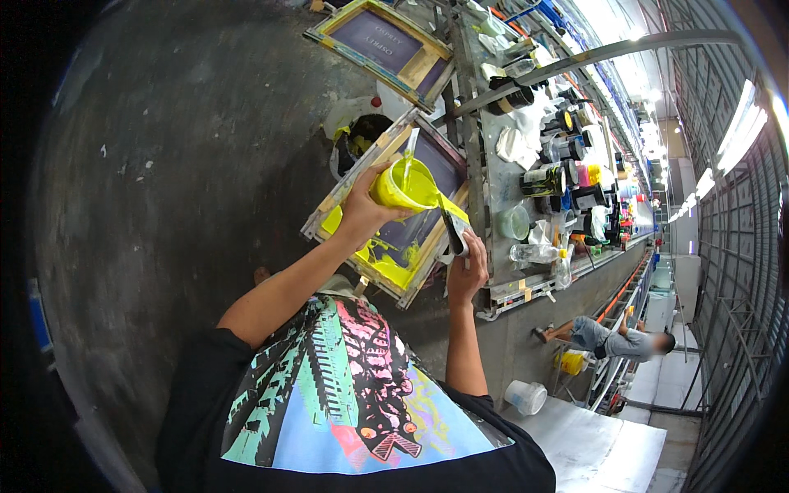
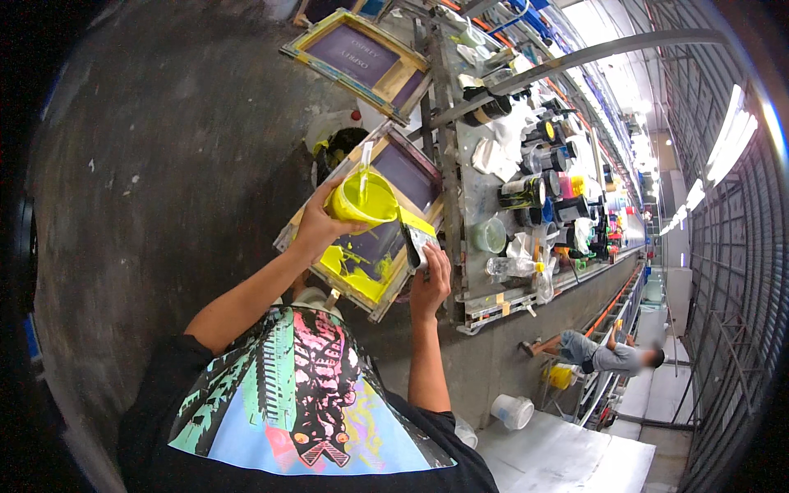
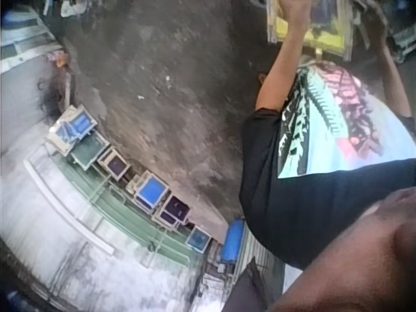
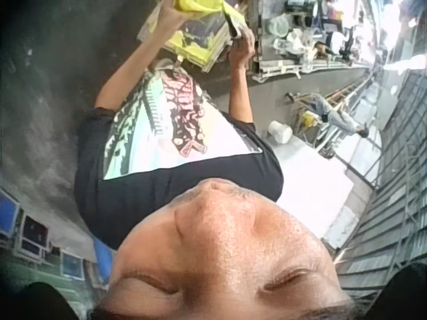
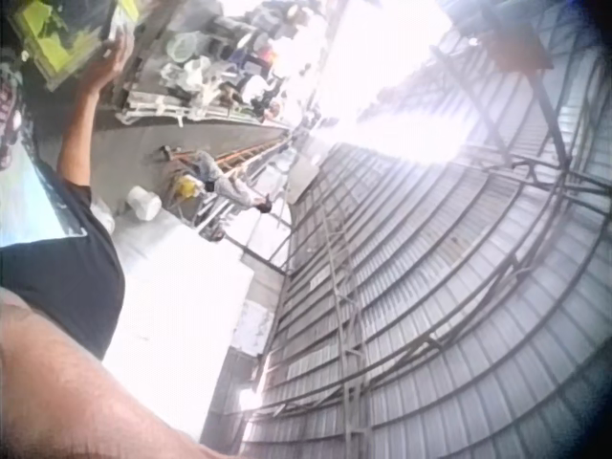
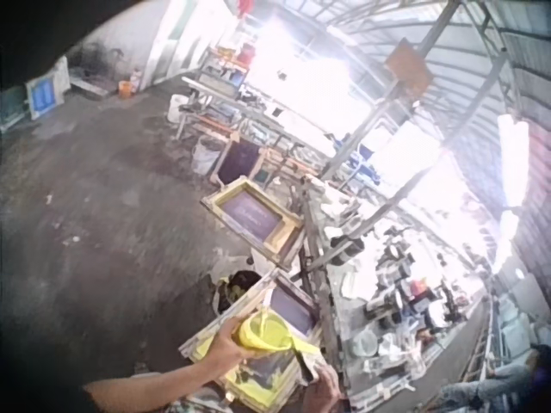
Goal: The person pours yellow ink onto a screen-printing frame and spreads it with a squeegee. They then put on a disposable glove and wipe the frame's edges with a cloth. Finally, they clean the squeegee with a yellow cloth.
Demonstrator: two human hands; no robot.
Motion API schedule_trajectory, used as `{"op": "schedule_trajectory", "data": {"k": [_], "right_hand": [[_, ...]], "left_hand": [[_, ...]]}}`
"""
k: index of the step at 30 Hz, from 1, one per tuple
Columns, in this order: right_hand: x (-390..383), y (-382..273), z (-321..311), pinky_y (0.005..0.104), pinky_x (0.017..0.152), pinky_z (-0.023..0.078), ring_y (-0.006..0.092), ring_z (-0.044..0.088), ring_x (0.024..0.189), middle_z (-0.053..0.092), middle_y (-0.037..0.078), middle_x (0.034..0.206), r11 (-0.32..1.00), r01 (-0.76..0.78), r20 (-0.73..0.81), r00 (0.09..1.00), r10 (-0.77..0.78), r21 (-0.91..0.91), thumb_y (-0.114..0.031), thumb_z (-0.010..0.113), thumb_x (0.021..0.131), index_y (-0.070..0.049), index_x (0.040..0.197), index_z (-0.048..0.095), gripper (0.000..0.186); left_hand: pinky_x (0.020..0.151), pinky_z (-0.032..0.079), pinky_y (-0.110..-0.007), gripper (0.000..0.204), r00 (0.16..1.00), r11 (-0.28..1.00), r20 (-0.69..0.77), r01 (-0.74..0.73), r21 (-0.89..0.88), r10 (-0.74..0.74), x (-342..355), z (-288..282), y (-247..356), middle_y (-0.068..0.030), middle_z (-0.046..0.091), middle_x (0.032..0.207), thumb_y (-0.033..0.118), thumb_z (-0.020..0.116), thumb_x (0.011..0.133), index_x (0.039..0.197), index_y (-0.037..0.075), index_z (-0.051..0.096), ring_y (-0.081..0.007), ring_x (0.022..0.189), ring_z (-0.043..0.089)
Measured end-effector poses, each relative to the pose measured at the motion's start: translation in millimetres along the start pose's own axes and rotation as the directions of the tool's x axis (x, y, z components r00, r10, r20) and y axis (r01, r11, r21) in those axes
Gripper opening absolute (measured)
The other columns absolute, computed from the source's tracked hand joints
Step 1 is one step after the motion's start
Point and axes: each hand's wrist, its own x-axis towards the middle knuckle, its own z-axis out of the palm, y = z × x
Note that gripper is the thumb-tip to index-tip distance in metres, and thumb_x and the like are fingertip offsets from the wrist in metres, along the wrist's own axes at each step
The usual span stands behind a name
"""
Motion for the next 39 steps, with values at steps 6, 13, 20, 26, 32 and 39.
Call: {"op": "schedule_trajectory", "data": {"k": [6, 13, 20, 26, 32, 39], "right_hand": [[-8.6, -4.2, 3.0, 0.0316, 0.080, 0.055, 0.0164, 0.068, 0.089, 0.075, 0.011, 0.111, 0.930, -0.336, -0.038, 0.938, 0.345, 0.153, 0.009, 0.067, 0.087, -0.002, 0.115, 0.069, 0.030], [11.0, 5.3, -9.2, 0.0263, 0.082, 0.051, 0.0111, 0.063, 0.100, 0.069, 0.003, 0.112, 0.427, -0.414, 0.065, 0.775, 0.629, 0.804, 0.000, 0.075, 0.093, -0.003, 0.117, 0.061, 0.028], [19.4, -8.2, -13.4, 0.0303, 0.090, 0.056, 0.0170, 0.067, 0.109, 0.069, 0.007, 0.120, 0.170, -0.397, 0.204, 0.740, 0.641, 0.902, 0.004, 0.070, 0.095, -0.006, 0.132, 0.056, 0.041], [18.3, -13.6, -6.6, 0.0295, 0.089, 0.053, 0.0137, 0.065, 0.106, 0.069, 0.005, 0.118, 0.284, -0.428, 0.179, 0.768, 0.615, 0.858, 0.003, 0.073, 0.093, -0.004, 0.128, 0.059, 0.038], [20.6, -17.9, -6.7, 0.0314, 0.094, 0.052, 0.0146, 0.065, 0.108, 0.069, 0.007, 0.120, 0.361, -0.463, 0.165, 0.770, 0.616, 0.809, 0.002, 0.076, 0.091, -0.002, 0.130, 0.059, 0.043], [21.5, -19.0, -8.0, 0.0306, 0.094, 0.051, 0.0139, 0.065, 0.108, 0.070, 0.005, 0.119, 0.391, -0.449, 0.137, 0.779, 0.612, 0.803, 0.001, 0.076, 0.092, -0.003, 0.130, 0.060, 0.042]], "left_hand": [[0.109, 0.051, -0.035, 0.094, 0.998, 0.999, 0.023, -0.053, -0.007, 0.054, 4.3, -2.6, -4.1, -0.0060, 0.056, 0.141, 0.001, 0.093, 0.068, 0.150, 0.012, 0.048, -0.0208, 0.126, 0.059], [0.106, 0.053, -0.035, 0.099, 0.992, 1.000, 0.123, -0.009, 0.021, 0.006, 10.0, -18.6, -37.3, -0.0068, 0.056, 0.143, 0.002, 0.094, 0.068, 0.153, 0.010, 0.043, -0.0192, 0.125, 0.061], [0.111, 0.048, -0.035, 0.103, 0.981, 0.997, 0.192, 0.025, -0.066, -0.012, 6.5, -2.6, -56.8, -0.0072, 0.055, 0.145, 0.004, 0.095, 0.066, 0.154, 0.010, 0.041, -0.0195, 0.130, 0.057], [0.111, 0.048, -0.035, 0.095, 0.979, 0.995, 0.178, -0.098, -0.011, 0.099, 4.7, 3.9, -43.5, -0.0070, 0.055, 0.145, 0.005, 0.094, 0.067, 0.149, 0.013, 0.048, -0.0206, 0.130, 0.057], [0.110, 0.048, -0.038, 0.088, 0.981, 0.977, 0.081, -0.184, 0.108, 0.175, 3.9, -0.1, -47.5, -0.0082, 0.059, 0.141, 0.011, 0.094, 0.067, 0.145, 0.012, 0.053, -0.0238, 0.129, 0.059], [0.106, 0.051, -0.038, 0.090, 0.981, 0.958, 0.047, -0.195, 0.211, 0.190, 5.5, -6.1, -43.5, -0.0092, 0.059, 0.142, 0.011, 0.094, 0.068, 0.147, 0.012, 0.051, -0.0239, 0.129, 0.059]]}}
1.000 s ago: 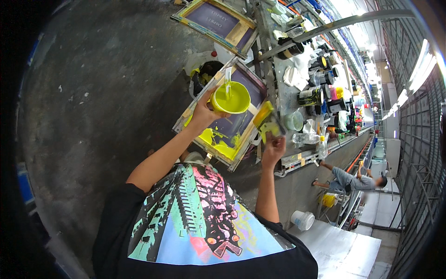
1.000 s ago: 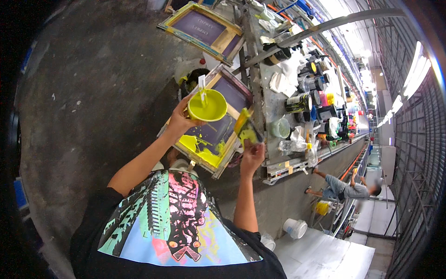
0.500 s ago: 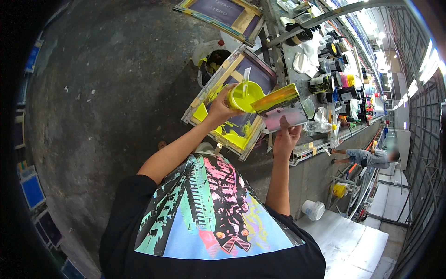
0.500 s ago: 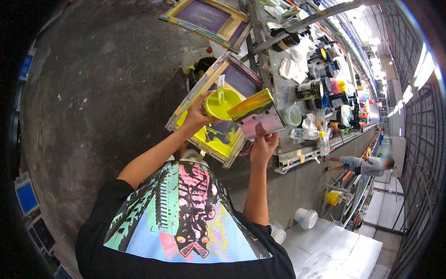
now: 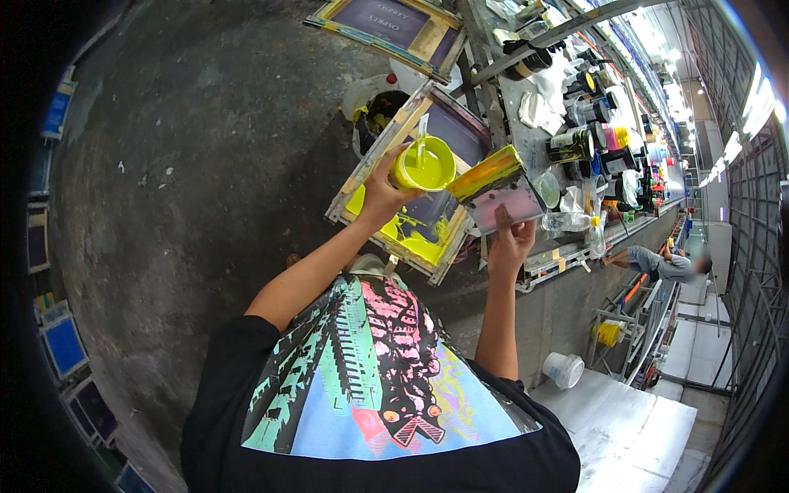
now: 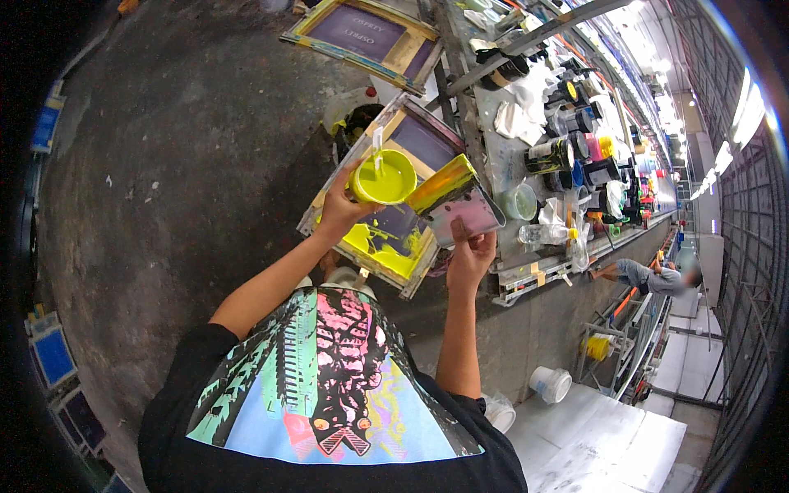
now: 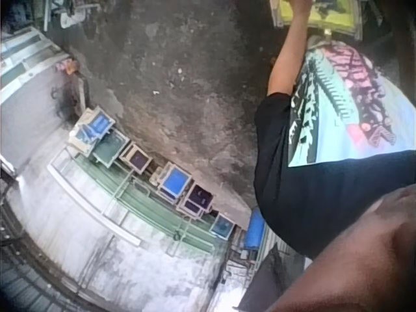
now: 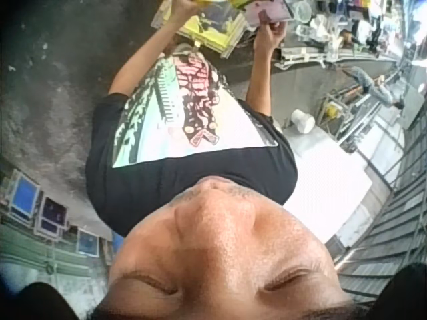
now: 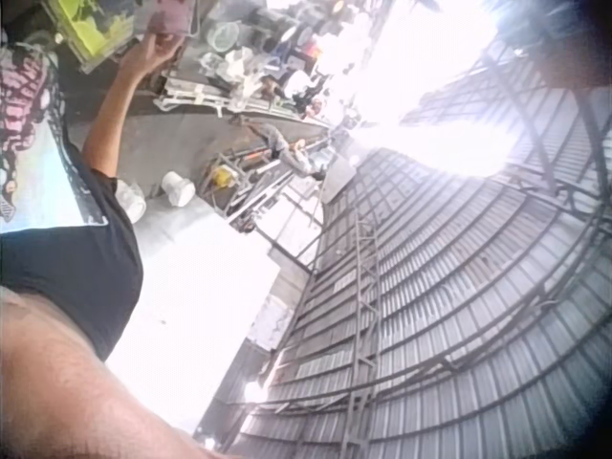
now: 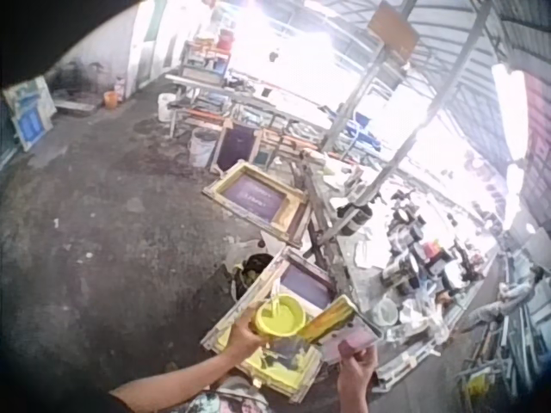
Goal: The person pours yellow ink onto a screen-printing frame and spreads it with a squeegee. They then put on a disposable glove and wipe the frame's edges with a cloth. Finally, they clean the squeegee with a yellow cloth.
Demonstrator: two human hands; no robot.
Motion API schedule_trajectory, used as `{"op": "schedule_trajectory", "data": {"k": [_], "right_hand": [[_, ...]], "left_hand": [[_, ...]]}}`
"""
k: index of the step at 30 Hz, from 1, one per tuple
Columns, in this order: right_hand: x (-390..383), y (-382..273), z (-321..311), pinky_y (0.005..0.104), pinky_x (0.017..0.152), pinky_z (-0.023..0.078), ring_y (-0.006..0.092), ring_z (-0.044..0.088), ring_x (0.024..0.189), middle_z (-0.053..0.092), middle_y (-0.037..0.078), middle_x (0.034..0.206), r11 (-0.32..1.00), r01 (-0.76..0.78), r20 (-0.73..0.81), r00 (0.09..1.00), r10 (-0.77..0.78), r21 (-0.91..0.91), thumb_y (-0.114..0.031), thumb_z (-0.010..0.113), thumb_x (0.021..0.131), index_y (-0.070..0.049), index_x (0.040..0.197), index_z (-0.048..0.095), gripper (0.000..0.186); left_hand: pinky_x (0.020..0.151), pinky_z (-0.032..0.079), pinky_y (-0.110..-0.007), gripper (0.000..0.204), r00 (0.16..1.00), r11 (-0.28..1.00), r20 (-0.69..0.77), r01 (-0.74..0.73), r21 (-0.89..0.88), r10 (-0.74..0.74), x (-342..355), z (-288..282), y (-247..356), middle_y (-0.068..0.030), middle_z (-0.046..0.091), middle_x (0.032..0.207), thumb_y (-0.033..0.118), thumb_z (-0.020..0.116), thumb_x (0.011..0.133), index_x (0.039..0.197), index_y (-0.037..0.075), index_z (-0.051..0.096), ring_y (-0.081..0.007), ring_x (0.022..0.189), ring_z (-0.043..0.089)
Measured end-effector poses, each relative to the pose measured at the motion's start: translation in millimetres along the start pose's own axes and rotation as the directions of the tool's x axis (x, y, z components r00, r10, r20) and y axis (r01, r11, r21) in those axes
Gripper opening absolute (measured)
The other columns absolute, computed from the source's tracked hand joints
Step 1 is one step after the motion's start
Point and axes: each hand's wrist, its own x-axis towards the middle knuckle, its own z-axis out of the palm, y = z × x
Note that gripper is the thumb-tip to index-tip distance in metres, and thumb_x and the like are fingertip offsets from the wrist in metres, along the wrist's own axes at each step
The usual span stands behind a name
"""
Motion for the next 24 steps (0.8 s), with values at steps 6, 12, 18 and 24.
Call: {"op": "schedule_trajectory", "data": {"k": [6, 12, 18, 24], "right_hand": [[2.3, 10.4, -13.4, 0.0325, 0.099, 0.053, 0.0169, 0.065, 0.112, 0.067, 0.008, 0.122, 0.998, 0.018, 0.043, 0.999, -0.016, -0.054, 0.006, 0.072, 0.092, 0.000, 0.132, 0.058, 0.043], [-0.5, 15.6, -13.6, 0.0308, 0.098, 0.052, 0.0146, 0.065, 0.110, 0.067, 0.007, 0.122, 0.995, 0.014, 0.075, 0.997, -0.007, -0.100, 0.006, 0.073, 0.091, 0.000, 0.131, 0.058, 0.043], [-5.7, 16.7, -10.5, 0.0263, 0.090, 0.049, 0.0101, 0.064, 0.099, 0.070, 0.003, 0.112, 0.987, 0.015, 0.077, 0.997, -0.002, -0.160, -0.002, 0.076, 0.092, -0.002, 0.124, 0.062, 0.035], [-6.8, 26.6, -20.4, 0.0278, 0.089, 0.050, 0.0105, 0.064, 0.100, 0.070, 0.003, 0.111, 0.983, -0.002, 0.079, 0.997, 0.017, -0.183, -0.005, 0.077, 0.093, -0.002, 0.122, 0.062, 0.032]], "left_hand": [[0.104, 0.052, -0.037, 0.090, 0.997, 0.992, -0.011, -0.074, 0.106, 0.075, -0.4, 1.9, -4.4, -0.0094, 0.059, 0.140, 0.012, 0.093, 0.069, 0.148, 0.013, 0.051, -0.0244, 0.128, 0.059], [0.103, 0.051, -0.041, 0.087, 0.990, 0.986, -0.052, -0.126, 0.105, 0.132, 6.0, 12.2, 13.3, -0.0125, 0.061, 0.130, 0.012, 0.093, 0.068, 0.145, 0.017, 0.054, -0.0313, 0.122, 0.060], [0.103, 0.051, -0.042, 0.089, 0.960, 0.951, -0.045, -0.266, 0.155, 0.276, 24.9, 22.2, 45.8, -0.0138, 0.059, 0.130, 0.008, 0.094, 0.068, 0.146, 0.016, 0.053, -0.0342, 0.121, 0.060], [0.102, 0.051, -0.042, 0.093, 0.930, 0.918, -0.031, -0.357, 0.173, 0.367, 44.2, 26.9, 61.5, -0.0143, 0.060, 0.131, 0.005, 0.095, 0.064, 0.146, 0.016, 0.052, -0.0355, 0.120, 0.060]]}}
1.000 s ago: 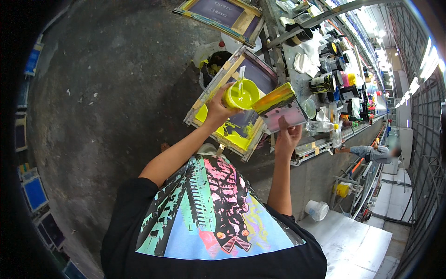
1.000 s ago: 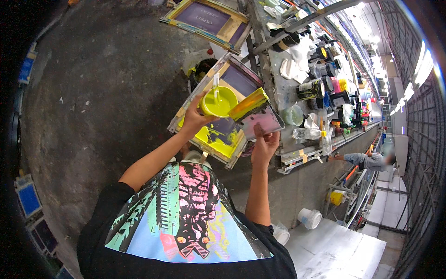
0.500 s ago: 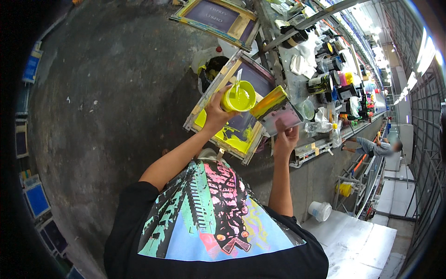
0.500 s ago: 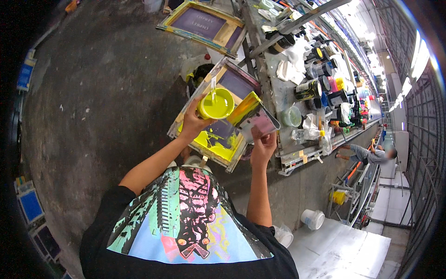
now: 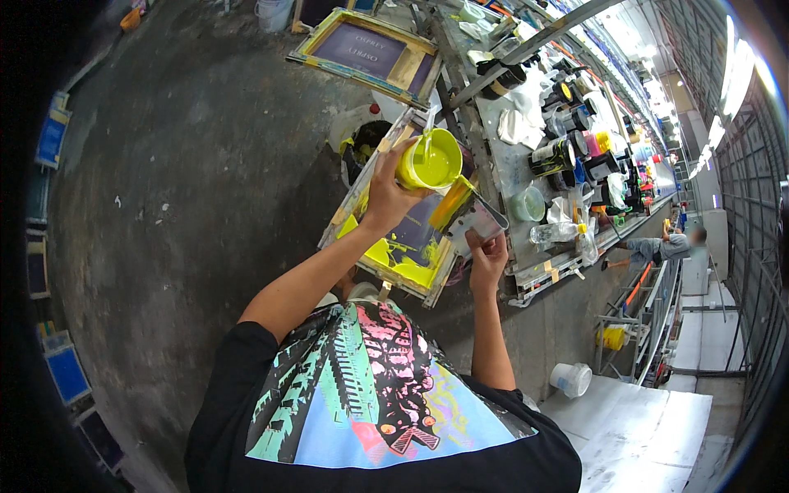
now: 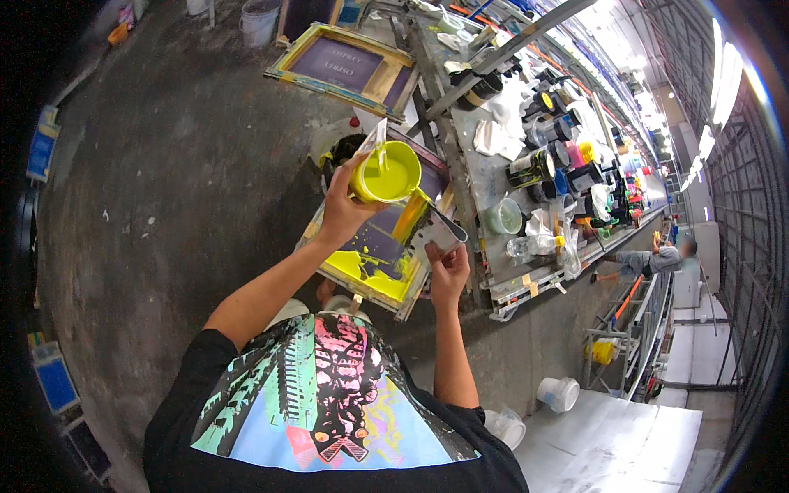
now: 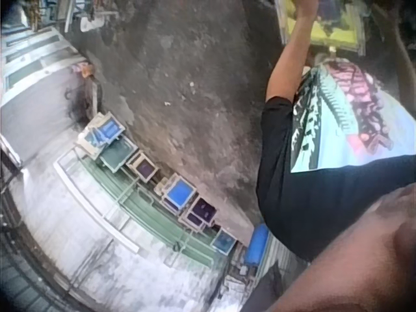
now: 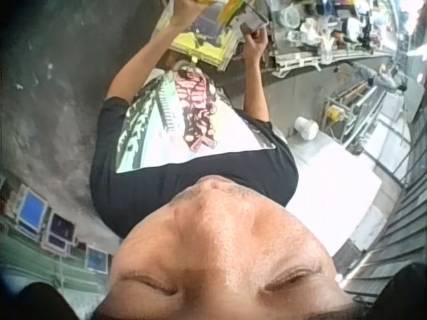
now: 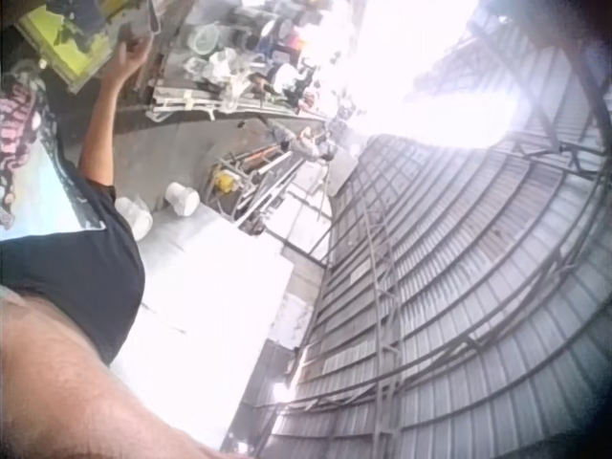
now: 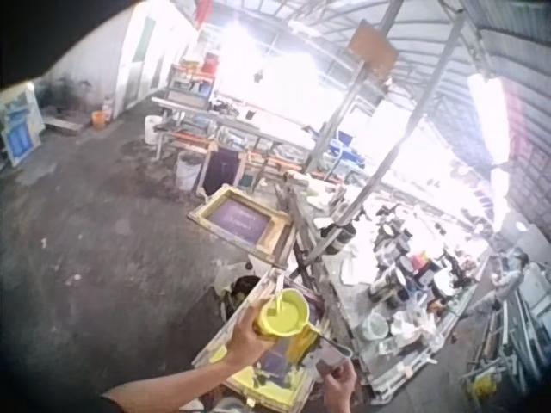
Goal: The person pours yellow ink onto a screen-printing frame and spreads it with a squeegee. They then put on a disposable glove and wipe the frame's edges with a cloth. Finally, they clean the squeegee with a yellow cloth.
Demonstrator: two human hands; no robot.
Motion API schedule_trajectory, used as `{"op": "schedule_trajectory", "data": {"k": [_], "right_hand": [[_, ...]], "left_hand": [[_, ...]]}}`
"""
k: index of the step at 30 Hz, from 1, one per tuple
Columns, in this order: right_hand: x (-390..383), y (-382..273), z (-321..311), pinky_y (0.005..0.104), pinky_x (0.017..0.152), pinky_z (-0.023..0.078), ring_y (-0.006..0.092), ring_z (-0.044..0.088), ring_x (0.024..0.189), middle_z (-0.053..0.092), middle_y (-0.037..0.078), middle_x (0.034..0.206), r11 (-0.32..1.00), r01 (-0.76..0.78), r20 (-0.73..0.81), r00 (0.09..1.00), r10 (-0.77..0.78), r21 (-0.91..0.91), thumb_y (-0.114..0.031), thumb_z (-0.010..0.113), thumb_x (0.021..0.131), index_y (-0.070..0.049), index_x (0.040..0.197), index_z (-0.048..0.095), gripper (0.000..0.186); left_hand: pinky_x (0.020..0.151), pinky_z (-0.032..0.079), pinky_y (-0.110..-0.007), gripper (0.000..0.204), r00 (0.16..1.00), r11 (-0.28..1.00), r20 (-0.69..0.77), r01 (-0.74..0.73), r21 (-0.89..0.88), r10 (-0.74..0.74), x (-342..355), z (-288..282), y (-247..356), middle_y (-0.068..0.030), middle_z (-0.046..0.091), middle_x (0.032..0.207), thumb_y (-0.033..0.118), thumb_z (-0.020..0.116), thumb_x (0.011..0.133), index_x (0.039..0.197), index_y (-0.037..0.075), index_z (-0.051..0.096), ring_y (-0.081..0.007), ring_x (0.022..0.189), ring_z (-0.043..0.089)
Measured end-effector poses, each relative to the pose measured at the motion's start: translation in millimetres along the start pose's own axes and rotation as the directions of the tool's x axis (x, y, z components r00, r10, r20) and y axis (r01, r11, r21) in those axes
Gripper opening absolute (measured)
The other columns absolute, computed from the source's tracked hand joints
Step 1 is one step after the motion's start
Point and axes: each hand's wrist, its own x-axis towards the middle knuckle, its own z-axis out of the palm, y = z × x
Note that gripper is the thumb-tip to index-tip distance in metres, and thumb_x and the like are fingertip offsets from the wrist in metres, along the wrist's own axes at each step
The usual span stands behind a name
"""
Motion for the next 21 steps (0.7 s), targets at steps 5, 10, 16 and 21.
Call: {"op": "schedule_trajectory", "data": {"k": [5, 10, 16, 21], "right_hand": [[1.4, 2.8, -4.0, 0.0285, 0.092, 0.050, 0.0113, 0.064, 0.104, 0.070, 0.004, 0.113, 0.999, -0.038, 0.017, 0.999, 0.038, -0.031, -0.004, 0.076, 0.093, -0.002, 0.126, 0.060, 0.036], [14.8, 5.4, 0.3, 0.0330, 0.092, 0.054, 0.0154, 0.066, 0.105, 0.069, 0.005, 0.113, 0.963, -0.171, -0.073, 0.979, 0.190, 0.210, -0.007, 0.072, 0.097, -0.003, 0.127, 0.058, 0.034], [24.5, 13.3, -8.2, 0.0329, 0.072, 0.050, 0.0199, 0.060, 0.082, 0.060, 0.008, 0.095, 0.213, -0.545, 0.333, 0.728, 0.599, 0.811, -0.021, 0.055, 0.105, 0.001, 0.116, 0.057, 0.025], [14.4, 2.2, 5.1, 0.0289, 0.058, 0.041, 0.0170, 0.051, 0.064, 0.050, 0.008, 0.080, -0.239, -0.545, 0.592, 0.694, 0.409, 0.804, -0.017, 0.049, 0.104, 0.009, 0.113, 0.053, 0.028]], "left_hand": [[0.106, 0.050, -0.041, 0.094, 0.999, 0.995, 0.013, 0.042, -0.091, -0.041, 13.9, 4.1, -0.4, -0.0123, 0.060, 0.132, 0.003, 0.094, 0.065, 0.148, 0.014, 0.050, -0.0310, 0.125, 0.059], [0.107, 0.053, -0.038, 0.096, 0.966, 0.917, 0.142, 0.249, -0.311, -0.214, 16.7, -4.9, -12.9, -0.0055, 0.055, 0.143, 0.000, 0.092, 0.071, 0.152, 0.018, 0.043, -0.0206, 0.132, 0.056], [0.107, 0.051, -0.036, 0.101, 0.869, 0.828, 0.219, 0.491, -0.271, -0.444, -9.6, -23.2, -57.7, -0.0060, 0.061, 0.136, -0.002, 0.092, 0.068, 0.153, 0.019, 0.043, -0.0205, 0.125, 0.060], [0.110, 0.048, -0.034, 0.103, 0.821, 0.783, 0.244, 0.567, -0.254, -0.516, -22.2, -10.9, -55.6, -0.0068, 0.057, 0.140, 0.002, 0.097, 0.061, 0.149, 0.010, 0.044, -0.0207, 0.129, 0.057]]}}
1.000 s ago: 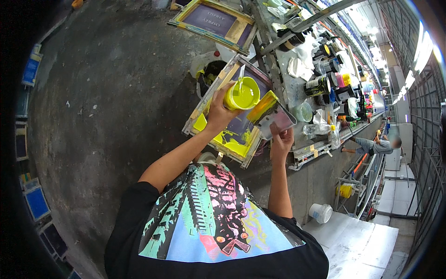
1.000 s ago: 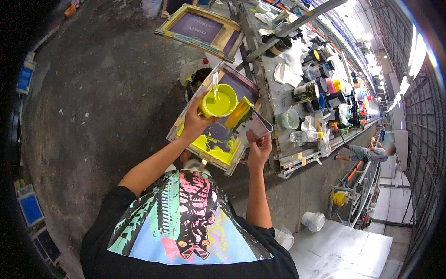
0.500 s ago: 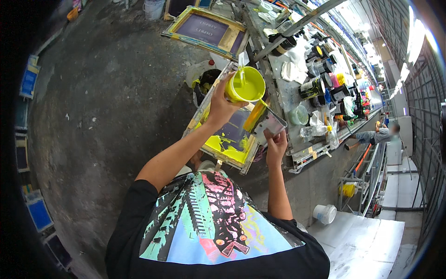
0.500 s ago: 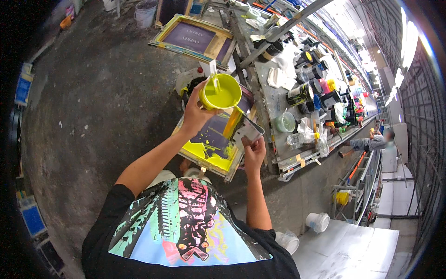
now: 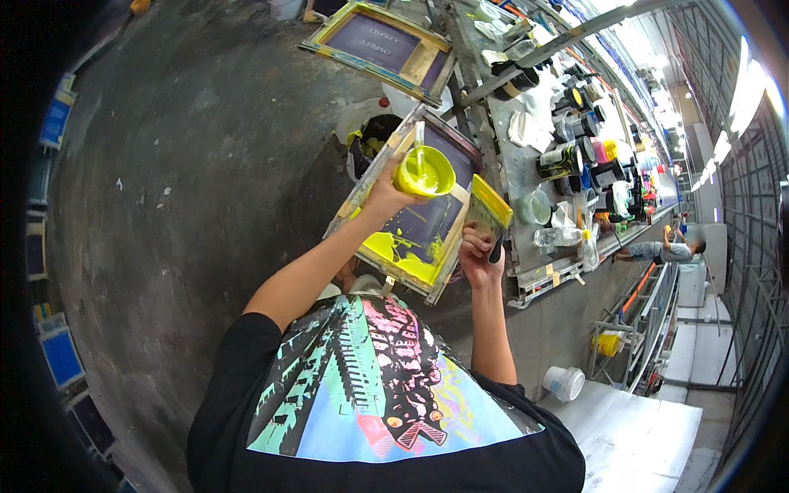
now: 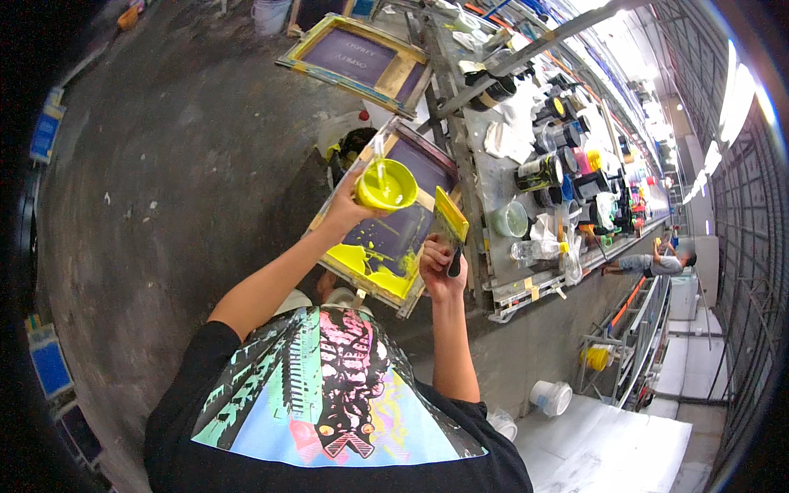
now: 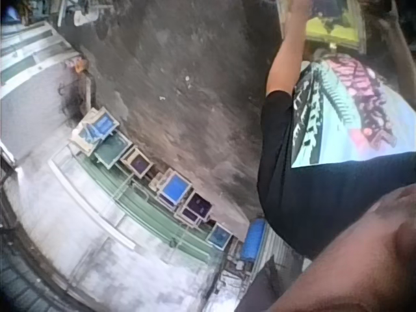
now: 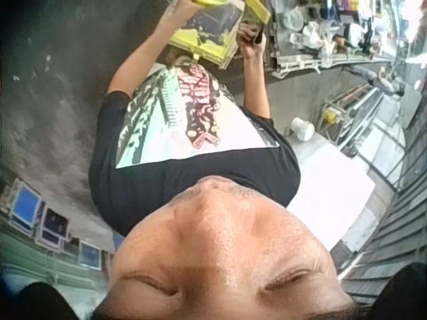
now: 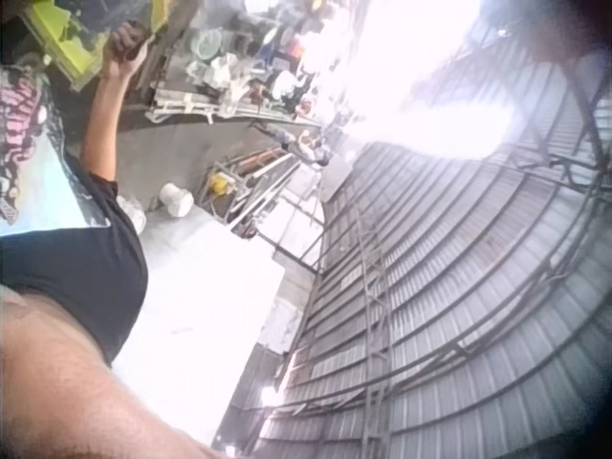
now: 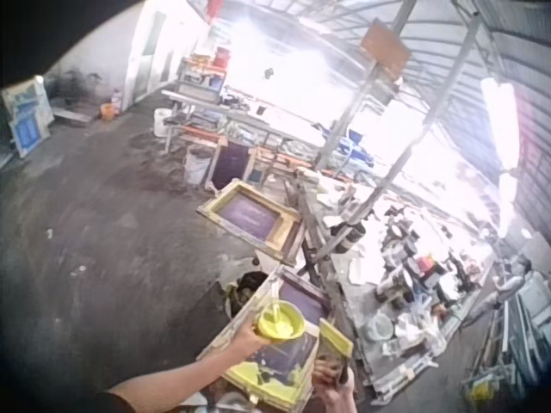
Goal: The person pours yellow ink onto a screen-printing frame and spreads it with a squeegee. They then put on a disposable glove and wipe the frame's edges with a cloth. Finally, they clean the squeegee with a yellow cloth.
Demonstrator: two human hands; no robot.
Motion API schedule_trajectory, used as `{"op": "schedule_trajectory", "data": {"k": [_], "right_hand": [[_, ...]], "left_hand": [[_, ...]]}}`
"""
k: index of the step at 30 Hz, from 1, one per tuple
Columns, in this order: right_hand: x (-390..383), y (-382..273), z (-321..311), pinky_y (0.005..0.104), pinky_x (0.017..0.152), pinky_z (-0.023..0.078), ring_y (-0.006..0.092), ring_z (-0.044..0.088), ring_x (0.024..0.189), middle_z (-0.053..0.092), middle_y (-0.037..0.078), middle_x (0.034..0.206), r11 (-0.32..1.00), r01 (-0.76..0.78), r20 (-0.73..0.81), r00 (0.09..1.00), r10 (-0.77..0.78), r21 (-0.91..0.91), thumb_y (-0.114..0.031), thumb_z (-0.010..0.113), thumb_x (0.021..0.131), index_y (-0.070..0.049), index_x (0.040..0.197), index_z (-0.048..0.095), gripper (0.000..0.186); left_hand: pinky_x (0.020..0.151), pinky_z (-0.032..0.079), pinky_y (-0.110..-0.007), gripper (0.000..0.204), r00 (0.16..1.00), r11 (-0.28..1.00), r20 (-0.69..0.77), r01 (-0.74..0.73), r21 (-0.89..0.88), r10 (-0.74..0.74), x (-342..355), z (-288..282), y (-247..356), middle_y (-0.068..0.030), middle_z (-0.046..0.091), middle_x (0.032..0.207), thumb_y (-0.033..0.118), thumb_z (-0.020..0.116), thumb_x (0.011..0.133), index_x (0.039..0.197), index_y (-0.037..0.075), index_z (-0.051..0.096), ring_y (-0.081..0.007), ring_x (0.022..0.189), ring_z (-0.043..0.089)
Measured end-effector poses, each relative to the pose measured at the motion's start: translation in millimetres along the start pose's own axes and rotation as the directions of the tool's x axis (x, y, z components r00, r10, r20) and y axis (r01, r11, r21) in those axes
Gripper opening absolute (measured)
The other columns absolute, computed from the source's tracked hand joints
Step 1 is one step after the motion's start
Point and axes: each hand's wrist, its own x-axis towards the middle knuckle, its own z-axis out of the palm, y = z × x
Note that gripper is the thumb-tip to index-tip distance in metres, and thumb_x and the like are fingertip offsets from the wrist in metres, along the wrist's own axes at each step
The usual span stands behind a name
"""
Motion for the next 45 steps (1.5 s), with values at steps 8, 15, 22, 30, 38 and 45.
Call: {"op": "schedule_trajectory", "data": {"k": [8, 15, 22, 30, 38, 45], "right_hand": [[0.5, 12.5, 10.7, 0.0302, 0.055, 0.038, 0.0178, 0.049, 0.057, 0.051, 0.008, 0.075, 0.947, 0.082, -0.012, 0.996, -0.090, -0.311, -0.022, 0.044, 0.106, 0.009, 0.114, 0.056, 0.034], [2.7, 11.6, 3.2, 0.0320, 0.049, 0.037, 0.0202, 0.050, 0.053, 0.054, 0.009, 0.067, 0.768, 0.182, -0.084, 0.952, -0.293, -0.614, -0.032, 0.044, 0.109, -0.002, 0.093, 0.060, 0.038], [14.0, -25.7, -22.3, 0.0312, 0.043, 0.044, 0.0191, 0.059, 0.046, 0.068, 0.006, 0.068, 0.661, 0.265, -0.059, 0.903, -0.425, -0.701, -0.029, 0.053, 0.105, -0.010, 0.093, 0.062, 0.025], [23.1, -39.0, -35.9, 0.0303, 0.044, 0.042, 0.0179, 0.055, 0.047, 0.062, 0.002, 0.069, 0.591, 0.329, -0.095, 0.815, -0.572, -0.737, -0.030, 0.056, 0.103, -0.013, 0.094, 0.057, 0.019], [37.3, -69.4, -52.0, 0.0352, 0.064, 0.057, 0.0203, 0.070, 0.074, 0.072, 0.004, 0.097, 0.442, 0.367, -0.119, 0.645, -0.755, -0.818, -0.026, 0.061, 0.099, -0.010, 0.117, 0.062, 0.024], [69.1, -119.6, -95.9, 0.0459, 0.078, 0.059, 0.0361, 0.073, 0.094, 0.072, 0.026, 0.105, -0.471, -0.400, 0.127, 0.641, -0.757, -0.787, -0.027, 0.072, 0.086, 0.005, 0.121, 0.054, 0.051]], "left_hand": [[0.105, 0.050, -0.036, 0.092, 0.976, 0.973, -0.025, -0.217, -0.076, 0.216, 17.8, 32.1, -3.9, -0.0070, 0.063, 0.133, 0.005, 0.097, 0.061, 0.141, 0.014, 0.053, -0.0223, 0.122, 0.061], [0.098, 0.052, -0.041, 0.078, 0.903, 0.856, 0.004, -0.409, 0.317, 0.431, 2.0, 39.3, 24.6, -0.0097, 0.069, 0.120, 0.012, 0.095, 0.063, 0.132, 0.016, 0.060, -0.0321, 0.114, 0.065], [0.096, 0.053, -0.041, 0.070, 0.884, 0.861, -0.041, -0.441, 0.254, 0.465, -24.7, 48.0, 38.3, -0.0097, 0.069, 0.118, 0.007, 0.093, 0.063, 0.125, 0.012, 0.063, -0.0317, 0.110, 0.066], [0.098, 0.054, -0.034, 0.075, 0.929, 0.906, -0.014, -0.358, 0.225, 0.370, -45.6, 32.9, 33.6, -0.0065, 0.066, 0.128, 0.003, 0.092, 0.069, 0.136, 0.011, 0.059, -0.0196, 0.118, 0.064], [0.106, 0.054, -0.036, 0.102, 0.976, 0.969, 0.095, -0.176, -0.171, 0.194, -56.2, -10.5, 30.4, -0.0049, 0.053, 0.145, -0.005, 0.091, 0.068, 0.153, 0.015, 0.038, -0.0198, 0.127, 0.060], [0.107, 0.056, -0.038, 0.098, 0.992, 0.972, 0.042, -0.108, -0.208, 0.119, -69.1, -44.9, 49.1, -0.0082, 0.057, 0.142, -0.006, 0.090, 0.070, 0.151, 0.012, 0.038, -0.0229, 0.130, 0.060]]}}
